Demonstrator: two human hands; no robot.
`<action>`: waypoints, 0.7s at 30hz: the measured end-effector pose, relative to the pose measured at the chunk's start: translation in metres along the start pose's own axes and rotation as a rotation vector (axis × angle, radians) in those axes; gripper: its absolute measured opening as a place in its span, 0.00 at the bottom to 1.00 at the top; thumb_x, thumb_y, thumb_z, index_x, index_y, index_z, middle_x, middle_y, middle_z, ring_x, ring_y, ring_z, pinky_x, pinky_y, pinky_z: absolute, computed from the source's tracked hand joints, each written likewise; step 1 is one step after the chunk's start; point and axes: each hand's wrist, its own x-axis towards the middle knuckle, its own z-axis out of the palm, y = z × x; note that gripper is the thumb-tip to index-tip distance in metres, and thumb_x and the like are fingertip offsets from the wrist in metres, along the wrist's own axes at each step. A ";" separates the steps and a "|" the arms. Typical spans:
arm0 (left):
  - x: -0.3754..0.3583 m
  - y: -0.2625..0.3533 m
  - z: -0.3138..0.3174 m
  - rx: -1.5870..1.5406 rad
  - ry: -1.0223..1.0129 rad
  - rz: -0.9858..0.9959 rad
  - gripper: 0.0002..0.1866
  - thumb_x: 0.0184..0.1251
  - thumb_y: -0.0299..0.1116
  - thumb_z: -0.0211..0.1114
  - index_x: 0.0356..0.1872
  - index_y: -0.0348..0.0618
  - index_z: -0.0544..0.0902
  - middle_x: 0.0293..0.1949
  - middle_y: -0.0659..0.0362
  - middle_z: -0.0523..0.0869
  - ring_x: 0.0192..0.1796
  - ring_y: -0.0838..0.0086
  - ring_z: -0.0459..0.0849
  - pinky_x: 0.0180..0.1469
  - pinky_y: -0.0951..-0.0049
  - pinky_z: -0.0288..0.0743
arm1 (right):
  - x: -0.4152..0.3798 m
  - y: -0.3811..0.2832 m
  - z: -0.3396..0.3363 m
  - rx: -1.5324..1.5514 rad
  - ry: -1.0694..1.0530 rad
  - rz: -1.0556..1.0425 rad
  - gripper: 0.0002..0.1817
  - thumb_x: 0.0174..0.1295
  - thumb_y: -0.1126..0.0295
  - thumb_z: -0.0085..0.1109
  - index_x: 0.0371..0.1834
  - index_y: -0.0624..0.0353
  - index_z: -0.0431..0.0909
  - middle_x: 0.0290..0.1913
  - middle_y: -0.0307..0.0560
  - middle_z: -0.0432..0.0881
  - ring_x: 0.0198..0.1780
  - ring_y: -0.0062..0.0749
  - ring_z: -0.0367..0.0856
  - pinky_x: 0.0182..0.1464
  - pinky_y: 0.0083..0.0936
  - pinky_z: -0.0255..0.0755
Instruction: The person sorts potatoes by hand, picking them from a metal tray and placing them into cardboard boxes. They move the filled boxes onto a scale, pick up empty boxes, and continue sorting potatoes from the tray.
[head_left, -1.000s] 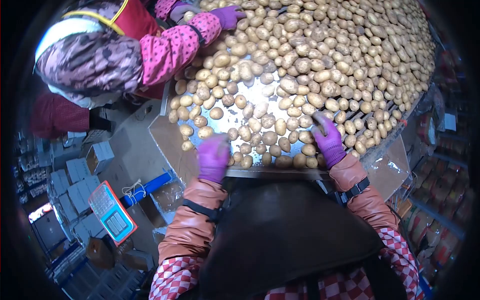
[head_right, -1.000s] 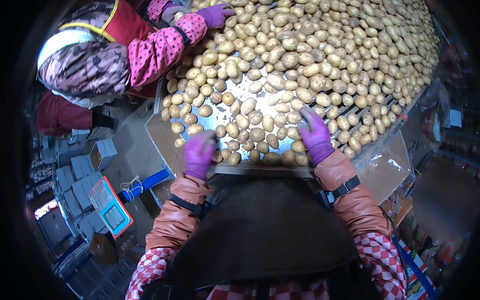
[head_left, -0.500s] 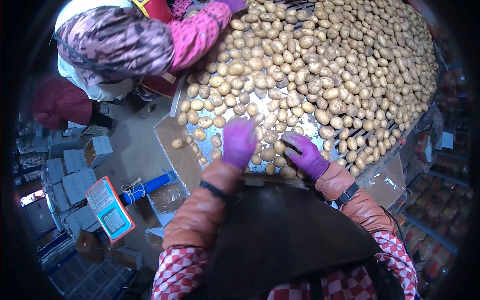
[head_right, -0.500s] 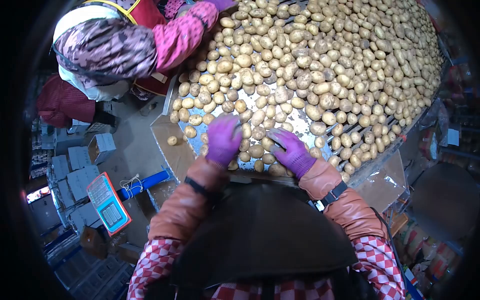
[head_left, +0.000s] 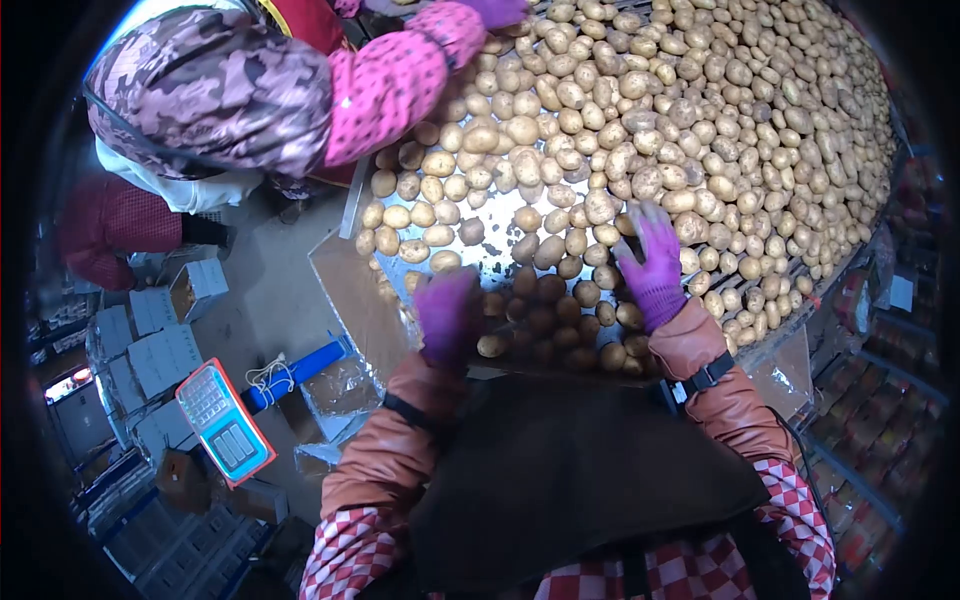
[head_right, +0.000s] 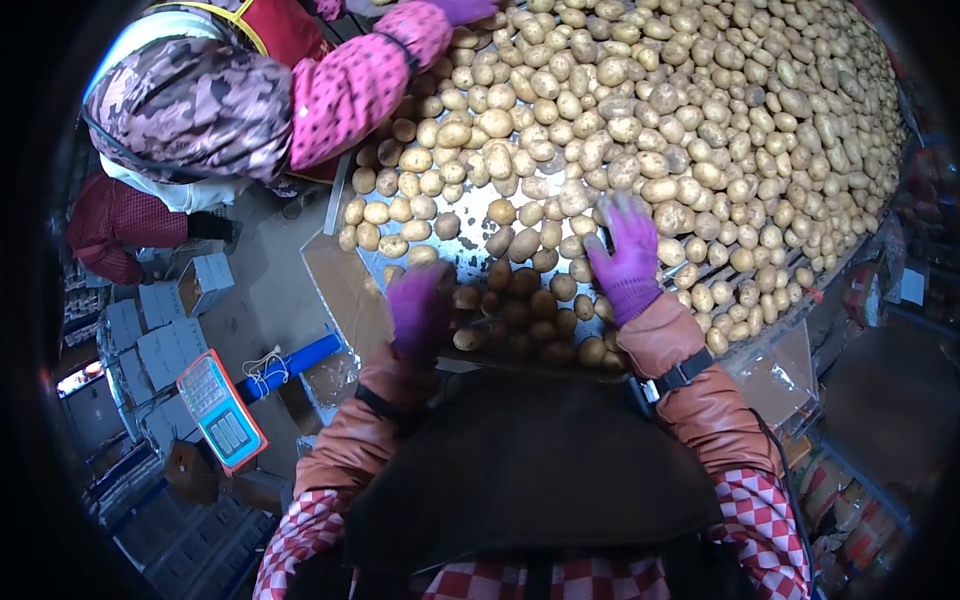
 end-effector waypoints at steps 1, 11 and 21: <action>0.020 0.011 0.006 -0.039 0.073 0.117 0.14 0.58 0.40 0.63 0.43 0.47 0.82 0.41 0.54 0.84 0.46 0.54 0.81 0.44 0.52 0.71 | -0.001 -0.001 0.012 -0.076 -0.044 0.070 0.32 0.58 0.64 0.65 0.68 0.54 0.70 0.69 0.57 0.70 0.70 0.58 0.66 0.70 0.48 0.60; 0.027 -0.018 0.005 0.210 0.187 0.268 0.13 0.56 0.38 0.65 0.42 0.45 0.81 0.44 0.49 0.81 0.46 0.52 0.79 0.45 0.53 0.73 | -0.040 -0.012 -0.003 0.511 -0.619 -0.146 0.23 0.65 0.67 0.61 0.63 0.59 0.77 0.63 0.56 0.77 0.69 0.49 0.71 0.68 0.38 0.68; 0.183 -0.032 0.023 0.385 0.029 -0.348 0.39 0.60 0.66 0.61 0.72 0.67 0.67 0.77 0.49 0.58 0.79 0.42 0.48 0.72 0.29 0.43 | -0.036 -0.015 -0.010 0.455 -0.414 0.152 0.21 0.65 0.65 0.61 0.61 0.58 0.78 0.57 0.54 0.82 0.59 0.47 0.80 0.63 0.37 0.72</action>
